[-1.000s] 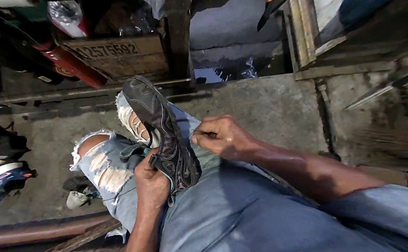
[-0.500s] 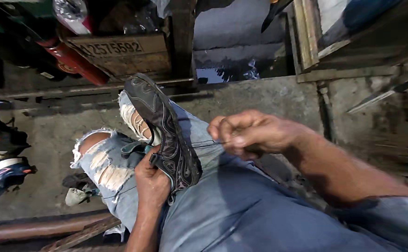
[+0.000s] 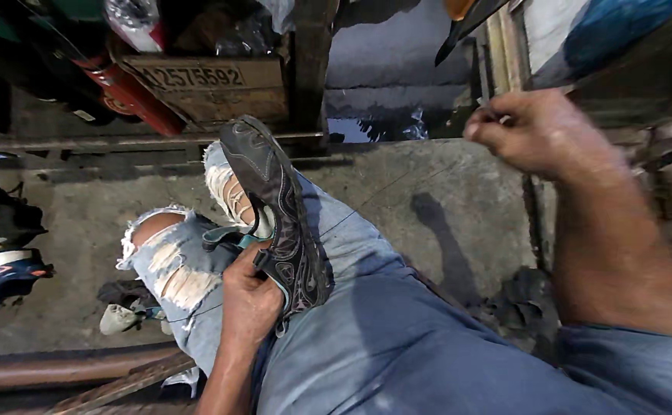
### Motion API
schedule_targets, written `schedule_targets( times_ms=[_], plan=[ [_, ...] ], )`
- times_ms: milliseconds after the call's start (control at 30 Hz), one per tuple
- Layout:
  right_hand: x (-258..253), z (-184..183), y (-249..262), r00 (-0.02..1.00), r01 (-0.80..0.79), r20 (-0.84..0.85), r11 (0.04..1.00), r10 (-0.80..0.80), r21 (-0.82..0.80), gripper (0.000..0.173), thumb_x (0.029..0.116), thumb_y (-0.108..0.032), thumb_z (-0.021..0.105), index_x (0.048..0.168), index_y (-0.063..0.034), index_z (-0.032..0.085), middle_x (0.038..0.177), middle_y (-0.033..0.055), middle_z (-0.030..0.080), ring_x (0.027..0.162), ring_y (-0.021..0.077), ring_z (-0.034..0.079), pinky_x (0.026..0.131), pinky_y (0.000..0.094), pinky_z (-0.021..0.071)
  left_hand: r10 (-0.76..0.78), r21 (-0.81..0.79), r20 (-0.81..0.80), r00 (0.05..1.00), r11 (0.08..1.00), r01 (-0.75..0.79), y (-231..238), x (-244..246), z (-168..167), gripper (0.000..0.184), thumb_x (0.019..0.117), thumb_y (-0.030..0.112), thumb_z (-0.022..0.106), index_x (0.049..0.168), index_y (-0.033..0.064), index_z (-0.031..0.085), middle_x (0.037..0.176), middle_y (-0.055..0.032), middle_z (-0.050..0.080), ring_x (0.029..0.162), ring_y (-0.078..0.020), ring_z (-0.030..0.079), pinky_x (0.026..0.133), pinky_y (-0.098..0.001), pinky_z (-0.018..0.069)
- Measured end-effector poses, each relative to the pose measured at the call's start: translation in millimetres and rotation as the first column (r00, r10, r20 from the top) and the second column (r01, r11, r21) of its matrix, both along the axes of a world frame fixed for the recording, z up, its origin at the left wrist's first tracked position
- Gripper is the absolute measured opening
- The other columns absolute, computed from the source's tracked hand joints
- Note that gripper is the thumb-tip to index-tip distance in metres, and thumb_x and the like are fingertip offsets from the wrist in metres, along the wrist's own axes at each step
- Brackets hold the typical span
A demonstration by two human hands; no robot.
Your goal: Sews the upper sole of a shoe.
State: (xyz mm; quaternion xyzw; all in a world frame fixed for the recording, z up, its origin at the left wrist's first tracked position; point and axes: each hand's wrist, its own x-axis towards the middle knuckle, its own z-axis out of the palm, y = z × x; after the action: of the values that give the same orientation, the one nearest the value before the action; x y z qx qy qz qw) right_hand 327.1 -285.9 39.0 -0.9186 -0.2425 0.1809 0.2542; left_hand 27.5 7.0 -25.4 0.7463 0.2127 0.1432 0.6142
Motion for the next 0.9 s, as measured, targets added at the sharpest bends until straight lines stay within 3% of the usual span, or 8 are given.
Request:
schedule_targets(
  times_ms=[67,233,367,500,633,700,767,900],
  plan=[
    [-17,-13,23,0.996,-0.093,0.000,0.996,0.093,-0.004,0.027,0.1003,-0.024,0.065,0.113,-0.0009,0.070,0.112,0.0191,0.067,0.096,0.0308,0.068,0.086,0.0564,0.0555,-0.016,0.029,-0.025,1.000,0.999,0.017,1,1,1,0.009,0.0898,0.009,0.067,0.095,0.0075,0.075,0.092,0.0034,0.073,0.087,-0.0029,0.069,0.080,-0.0213,0.0591],
    [-122,-40,120,0.902,-0.300,-0.178,0.866,0.394,0.400,0.048,0.0797,-0.045,0.085,0.107,-0.0078,0.072,0.101,0.0045,0.067,0.082,0.0112,0.061,0.069,0.0313,0.0543,-0.040,0.085,-0.121,0.992,0.995,0.051,0,2,5,0.007,0.0897,0.011,0.066,0.091,0.0094,0.073,0.086,0.0062,0.072,0.081,0.0015,0.068,0.076,-0.0187,0.0585],
    [-130,-51,143,0.809,-0.412,-0.259,0.823,0.528,0.392,0.038,0.0855,-0.047,0.080,0.091,-0.0102,0.070,0.086,0.0004,0.066,0.077,0.0099,0.062,0.068,0.0326,0.0538,-0.002,0.344,-0.285,0.959,0.933,0.104,47,-19,10,0.028,0.0971,0.020,0.057,0.074,0.0072,0.067,0.075,0.0059,0.062,0.073,0.0043,0.057,0.068,-0.0181,0.0494],
    [-125,-49,145,0.765,-0.445,-0.297,0.802,0.572,0.398,0.034,0.0907,-0.044,0.076,0.079,-0.0123,0.072,0.073,-0.0030,0.065,0.068,0.0062,0.062,0.062,0.0289,0.0537,0.222,0.394,-0.316,0.922,0.915,-0.085,97,-39,12,0.035,0.1015,0.031,0.058,0.072,0.0112,0.062,0.073,0.0070,0.058,0.066,0.0001,0.056,0.062,-0.0199,0.0468],
    [-125,-52,149,0.743,-0.431,-0.294,0.766,0.601,0.477,0.033,0.0895,-0.038,0.079,0.074,-0.0110,0.068,0.065,-0.0030,0.061,0.059,0.0048,0.058,0.054,0.0246,0.0492,0.085,-0.129,0.071,0.994,0.989,-0.075,99,-38,14,0.026,0.1024,0.035,0.059,0.087,0.0208,0.074,0.092,0.0083,0.069,0.081,-0.0060,0.065,0.074,-0.0237,0.0554],
    [-123,-53,151,0.737,-0.429,-0.284,0.749,0.614,0.505,0.031,0.0892,-0.036,0.079,0.074,-0.0109,0.068,0.065,-0.0031,0.061,0.059,0.0041,0.058,0.053,0.0233,0.0491,0.084,-0.497,0.302,0.950,0.864,0.082,91,-28,22,0.030,0.1013,0.036,0.059,0.104,0.0121,0.076,0.111,-0.0033,0.072,0.102,-0.0170,0.069,0.095,-0.0336,0.0555],
    [-124,-52,153,0.738,-0.414,-0.293,0.751,0.608,0.515,0.030,0.0887,-0.034,0.080,0.074,-0.0109,0.067,0.065,-0.0030,0.061,0.059,0.0042,0.058,0.054,0.0237,0.0483,0.175,-0.695,0.400,0.900,0.698,0.173,78,-19,29,0.037,0.1033,0.037,0.054,0.102,0.0079,0.076,0.110,-0.0098,0.073,0.108,-0.0249,0.069,0.107,-0.0435,0.0508],
    [-124,-52,157,0.732,-0.384,-0.345,0.774,0.588,0.504,0.030,0.0880,-0.032,0.081,0.073,-0.0109,0.065,0.062,-0.0026,0.059,0.057,0.0050,0.056,0.051,0.0242,0.0465,0.224,-0.757,0.320,0.921,0.645,0.106,82,-4,27,0.038,0.1088,0.033,0.043,0.099,0.0096,0.072,0.084,-0.0006,0.067,0.077,-0.0140,0.067,0.081,-0.0334,0.0593]
  ],
)
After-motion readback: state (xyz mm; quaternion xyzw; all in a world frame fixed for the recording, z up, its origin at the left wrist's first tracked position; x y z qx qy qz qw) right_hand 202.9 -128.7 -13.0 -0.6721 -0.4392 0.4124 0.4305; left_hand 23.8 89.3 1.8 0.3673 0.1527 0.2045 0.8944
